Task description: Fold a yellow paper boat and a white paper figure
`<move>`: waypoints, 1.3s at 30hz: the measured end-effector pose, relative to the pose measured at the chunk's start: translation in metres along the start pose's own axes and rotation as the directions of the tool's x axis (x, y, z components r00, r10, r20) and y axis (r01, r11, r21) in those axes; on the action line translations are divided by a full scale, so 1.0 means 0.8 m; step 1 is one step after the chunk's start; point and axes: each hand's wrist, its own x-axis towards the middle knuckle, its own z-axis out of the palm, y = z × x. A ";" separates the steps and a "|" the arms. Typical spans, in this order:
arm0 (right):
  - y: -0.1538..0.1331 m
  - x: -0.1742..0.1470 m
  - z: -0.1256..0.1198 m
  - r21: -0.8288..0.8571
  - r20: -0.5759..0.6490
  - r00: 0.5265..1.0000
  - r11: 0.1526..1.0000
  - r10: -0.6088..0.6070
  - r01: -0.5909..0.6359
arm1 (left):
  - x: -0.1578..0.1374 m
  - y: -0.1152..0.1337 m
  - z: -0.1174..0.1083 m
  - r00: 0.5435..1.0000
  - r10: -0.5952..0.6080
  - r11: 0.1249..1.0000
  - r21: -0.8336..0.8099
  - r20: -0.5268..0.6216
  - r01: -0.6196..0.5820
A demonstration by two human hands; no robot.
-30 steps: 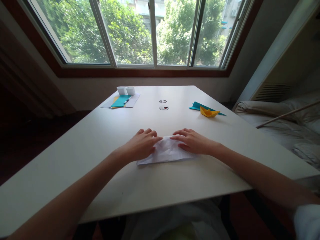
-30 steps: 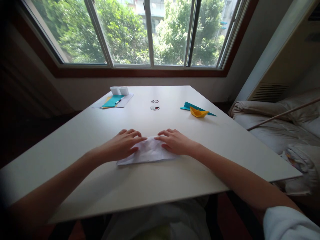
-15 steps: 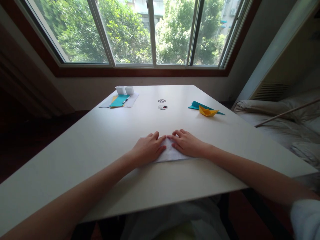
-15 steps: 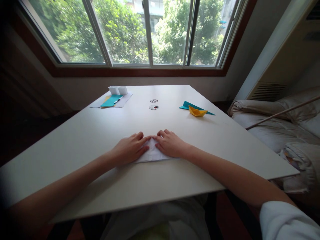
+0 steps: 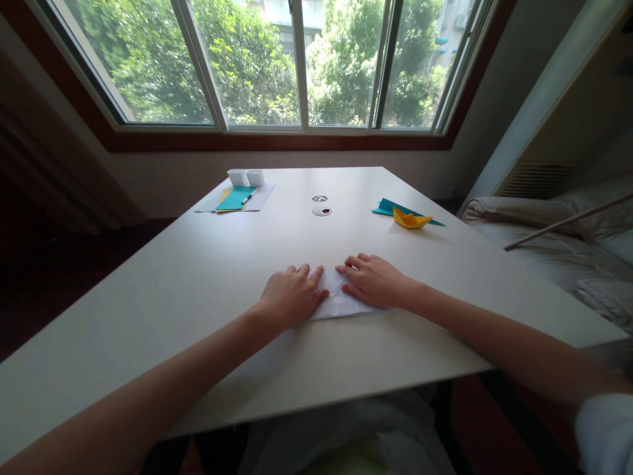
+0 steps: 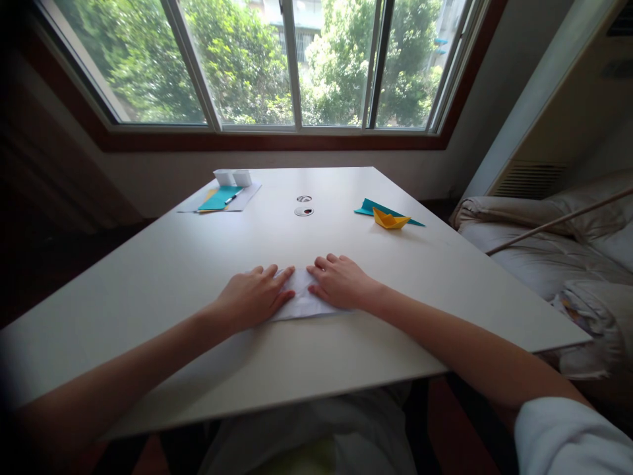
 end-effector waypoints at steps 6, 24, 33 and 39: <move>0.000 -0.009 -0.005 -0.045 0.038 0.998 0.998 0.052 -0.050 | -0.005 0.003 -0.004 0.999 -0.032 0.999 0.013 0.035 0.031; 0.001 -0.018 0.000 -0.072 0.080 0.929 0.932 0.361 -0.355 | -0.012 -0.018 -0.020 0.977 -0.212 0.963 0.172 0.011 0.207; 0.073 -0.002 0.016 0.256 0.067 0.997 0.964 0.049 -0.065 | -0.006 -0.023 -0.035 0.995 -0.036 0.999 0.004 -0.093 0.036; 0.051 0.002 0.017 0.108 -0.127 0.987 0.991 0.096 -0.082 | 0.003 -0.019 0.003 0.952 0.286 0.939 -0.169 -0.105 -0.301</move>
